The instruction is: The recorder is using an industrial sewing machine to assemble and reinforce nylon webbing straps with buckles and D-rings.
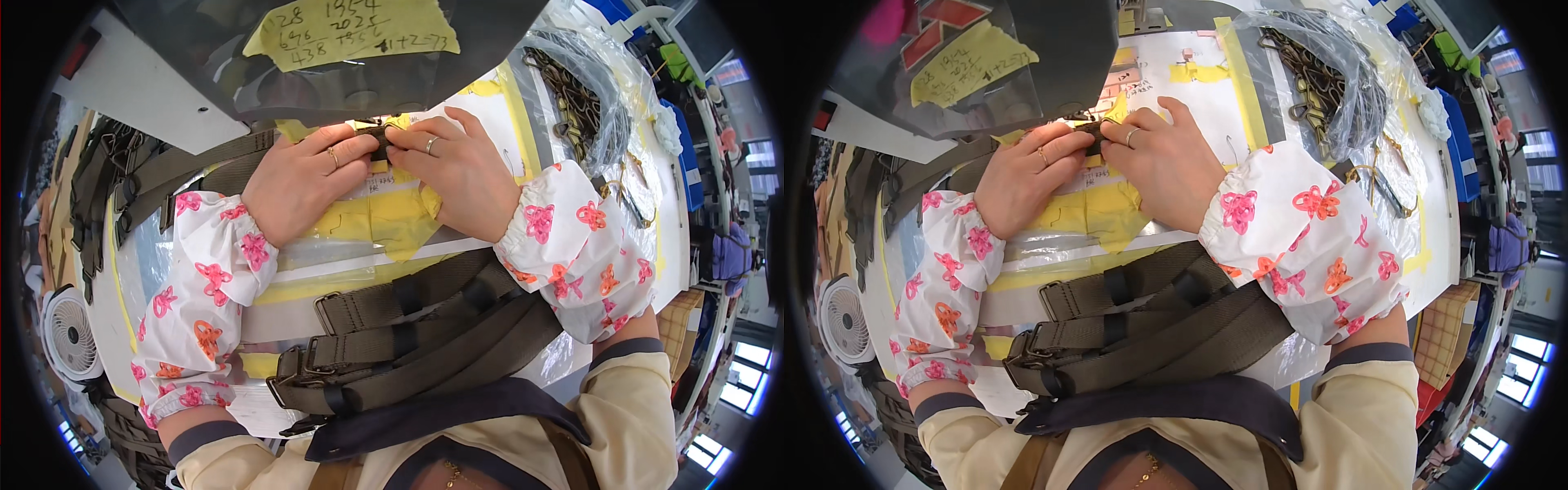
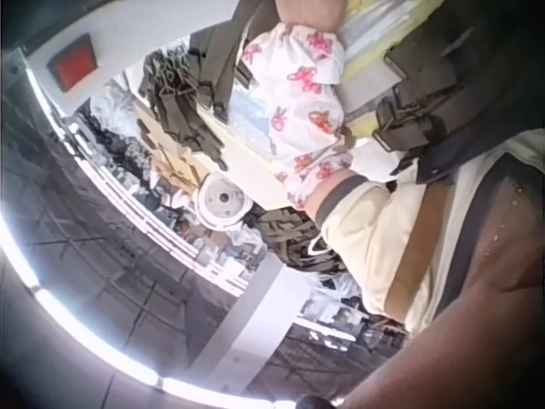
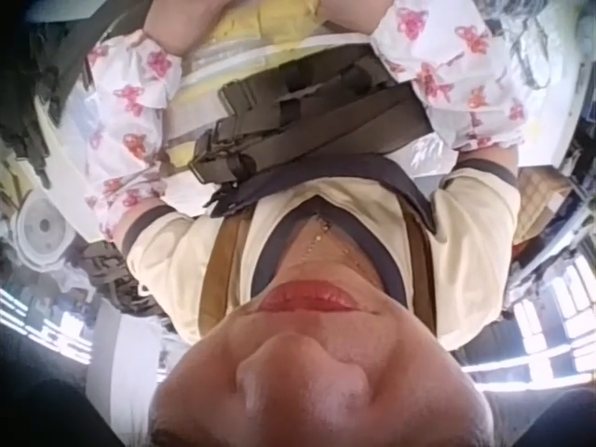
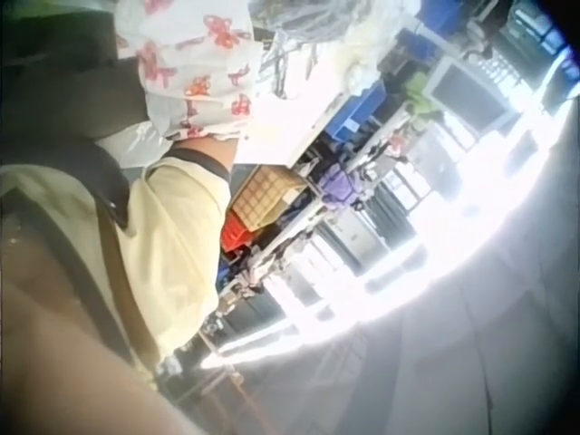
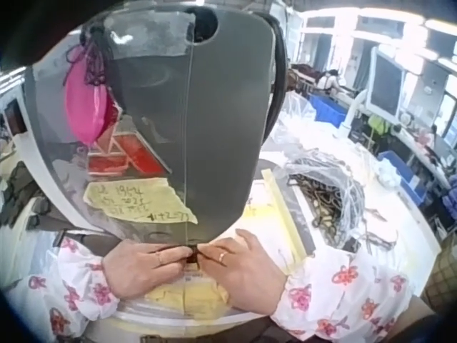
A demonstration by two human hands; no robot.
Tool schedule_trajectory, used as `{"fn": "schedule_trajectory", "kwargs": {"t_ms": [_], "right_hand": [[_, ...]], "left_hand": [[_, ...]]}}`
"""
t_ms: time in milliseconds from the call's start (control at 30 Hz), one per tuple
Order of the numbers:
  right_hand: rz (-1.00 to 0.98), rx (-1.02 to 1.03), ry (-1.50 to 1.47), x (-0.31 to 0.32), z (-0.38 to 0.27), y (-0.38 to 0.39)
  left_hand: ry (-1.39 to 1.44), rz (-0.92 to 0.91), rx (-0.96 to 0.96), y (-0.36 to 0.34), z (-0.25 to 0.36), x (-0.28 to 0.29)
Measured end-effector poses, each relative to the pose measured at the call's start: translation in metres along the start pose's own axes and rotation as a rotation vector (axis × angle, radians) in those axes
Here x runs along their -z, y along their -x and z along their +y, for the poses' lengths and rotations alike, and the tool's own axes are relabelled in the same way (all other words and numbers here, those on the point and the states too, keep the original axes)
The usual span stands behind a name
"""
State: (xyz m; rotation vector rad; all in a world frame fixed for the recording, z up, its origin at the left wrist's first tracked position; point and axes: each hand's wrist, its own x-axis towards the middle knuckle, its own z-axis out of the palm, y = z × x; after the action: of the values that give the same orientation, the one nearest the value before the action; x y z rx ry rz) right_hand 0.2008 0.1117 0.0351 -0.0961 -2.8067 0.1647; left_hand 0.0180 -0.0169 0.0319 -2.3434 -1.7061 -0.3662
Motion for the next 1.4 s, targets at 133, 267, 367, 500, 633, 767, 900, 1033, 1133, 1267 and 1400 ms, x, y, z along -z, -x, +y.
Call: {"fn": "schedule_trajectory", "kwargs": {"t_ms": [133, 267, 367, 500, 633, 767, 900, 1033, 1133, 1267, 1400], "right_hand": [[0.007, 0.012, 0.037, 0.000, 0.000, -0.002], [-0.002, 0.000, 0.048, 0.000, 0.002, -0.002], [-0.035, -0.004, 0.045, 0.002, 0.003, -0.003], [0.022, 0.001, 0.059, -0.004, 0.009, -0.004], [0.008, 0.011, 0.105, -0.004, 0.017, -0.011], [-0.108, -0.053, 0.091, 0.001, 0.020, -0.024], [-0.140, -0.082, 0.050, 0.000, 0.020, -0.028], [-0.064, -0.060, 0.058, -0.003, 0.021, -0.023], [-0.038, -0.065, 0.003, -0.006, 0.024, -0.020], [0.044, -0.043, -0.056, -0.016, 0.026, -0.017], [0.141, -0.029, -0.139, -0.020, 0.032, -0.021]], "left_hand": [[0.061, 0.062, 0.027, 0.000, -0.002, -0.005], [0.095, 0.097, 0.042, -0.001, -0.003, -0.009], [0.142, 0.151, 0.055, -0.001, -0.004, -0.008], [0.215, 0.193, 0.073, -0.001, -0.007, -0.011], [0.297, 0.206, 0.156, 0.002, -0.018, -0.017], [0.225, 0.197, 0.182, 0.002, -0.027, -0.023], [0.221, 0.198, 0.200, 0.003, -0.031, -0.024], [0.225, 0.178, 0.228, 0.004, -0.030, -0.026], [0.221, 0.140, 0.234, 0.006, -0.022, -0.016], [0.079, 0.098, 0.367, 0.036, -0.021, 0.020], [-0.122, 0.143, 0.517, 0.070, -0.025, 0.052]]}}
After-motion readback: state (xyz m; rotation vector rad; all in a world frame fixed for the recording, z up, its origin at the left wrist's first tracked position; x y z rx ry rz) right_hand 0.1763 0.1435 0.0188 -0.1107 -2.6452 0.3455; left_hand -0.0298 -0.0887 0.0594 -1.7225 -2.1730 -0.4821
